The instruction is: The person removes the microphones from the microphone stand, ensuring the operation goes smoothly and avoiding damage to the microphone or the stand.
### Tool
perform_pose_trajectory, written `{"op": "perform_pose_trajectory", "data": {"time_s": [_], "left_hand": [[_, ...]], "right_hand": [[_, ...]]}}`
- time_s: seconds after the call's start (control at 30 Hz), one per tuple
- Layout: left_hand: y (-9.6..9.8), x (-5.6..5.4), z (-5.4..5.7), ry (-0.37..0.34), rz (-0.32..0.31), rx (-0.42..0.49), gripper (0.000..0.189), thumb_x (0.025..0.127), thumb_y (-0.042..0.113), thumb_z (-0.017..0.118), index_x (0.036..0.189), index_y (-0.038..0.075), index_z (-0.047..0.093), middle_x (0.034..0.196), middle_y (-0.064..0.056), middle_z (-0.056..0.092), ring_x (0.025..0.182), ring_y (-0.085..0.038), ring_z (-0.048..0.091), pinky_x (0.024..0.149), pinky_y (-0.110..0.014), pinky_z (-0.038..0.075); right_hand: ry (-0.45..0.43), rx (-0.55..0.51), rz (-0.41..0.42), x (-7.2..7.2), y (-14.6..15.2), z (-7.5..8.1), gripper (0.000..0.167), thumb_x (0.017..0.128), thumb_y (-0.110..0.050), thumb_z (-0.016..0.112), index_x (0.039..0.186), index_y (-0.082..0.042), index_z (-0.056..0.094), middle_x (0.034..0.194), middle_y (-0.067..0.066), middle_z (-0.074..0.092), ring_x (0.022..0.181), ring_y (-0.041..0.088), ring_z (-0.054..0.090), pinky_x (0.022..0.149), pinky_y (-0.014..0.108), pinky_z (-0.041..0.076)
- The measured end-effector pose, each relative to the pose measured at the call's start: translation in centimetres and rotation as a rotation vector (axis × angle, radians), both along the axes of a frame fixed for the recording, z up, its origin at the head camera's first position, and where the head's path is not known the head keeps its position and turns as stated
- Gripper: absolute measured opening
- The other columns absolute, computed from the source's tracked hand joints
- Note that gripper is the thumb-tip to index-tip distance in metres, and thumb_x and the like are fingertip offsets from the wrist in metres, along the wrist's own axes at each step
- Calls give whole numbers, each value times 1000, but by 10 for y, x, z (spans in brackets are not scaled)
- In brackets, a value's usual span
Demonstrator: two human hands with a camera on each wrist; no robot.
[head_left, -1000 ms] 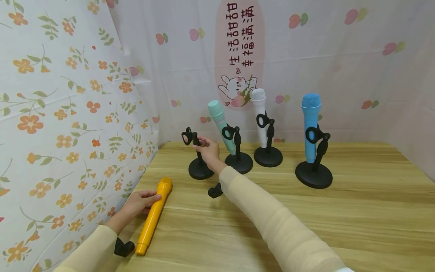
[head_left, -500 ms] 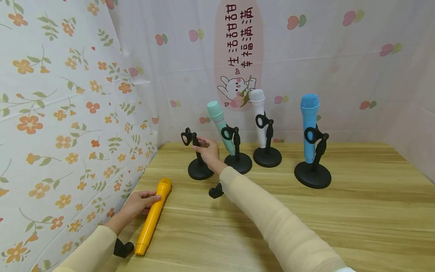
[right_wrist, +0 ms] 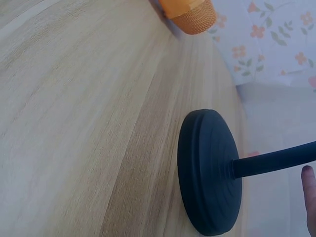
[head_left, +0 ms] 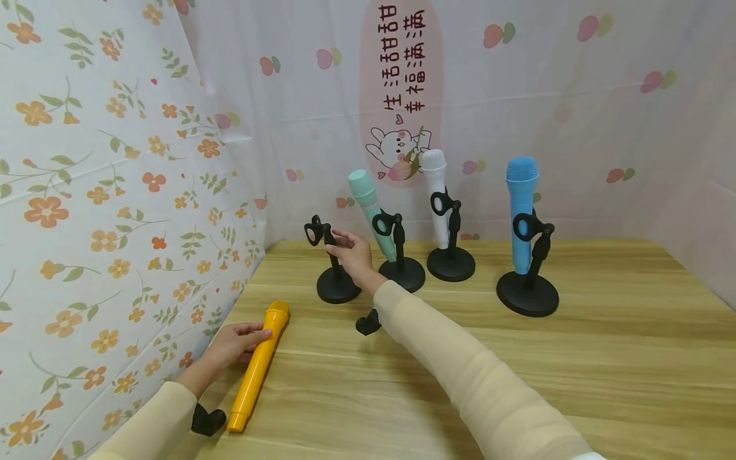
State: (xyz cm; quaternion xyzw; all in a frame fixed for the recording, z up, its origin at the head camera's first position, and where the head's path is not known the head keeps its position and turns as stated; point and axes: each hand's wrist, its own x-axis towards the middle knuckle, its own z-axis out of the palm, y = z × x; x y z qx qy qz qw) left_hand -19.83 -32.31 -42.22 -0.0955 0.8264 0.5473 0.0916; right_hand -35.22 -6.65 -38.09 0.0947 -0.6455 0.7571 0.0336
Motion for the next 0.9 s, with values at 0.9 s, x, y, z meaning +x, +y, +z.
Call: {"op": "perform_pose_trajectory", "data": {"time_s": [0.9], "left_hand": [[-5,0,19,21,81,68,60,93,33,68,131,-10,51,111,-9,66,89,-16,66,74,-35,57]], "right_hand": [[7,37,50,12,21,-6,40,87,-5,72,126,-4,64,114,16,66,106,25,63,87,32,53]]}}
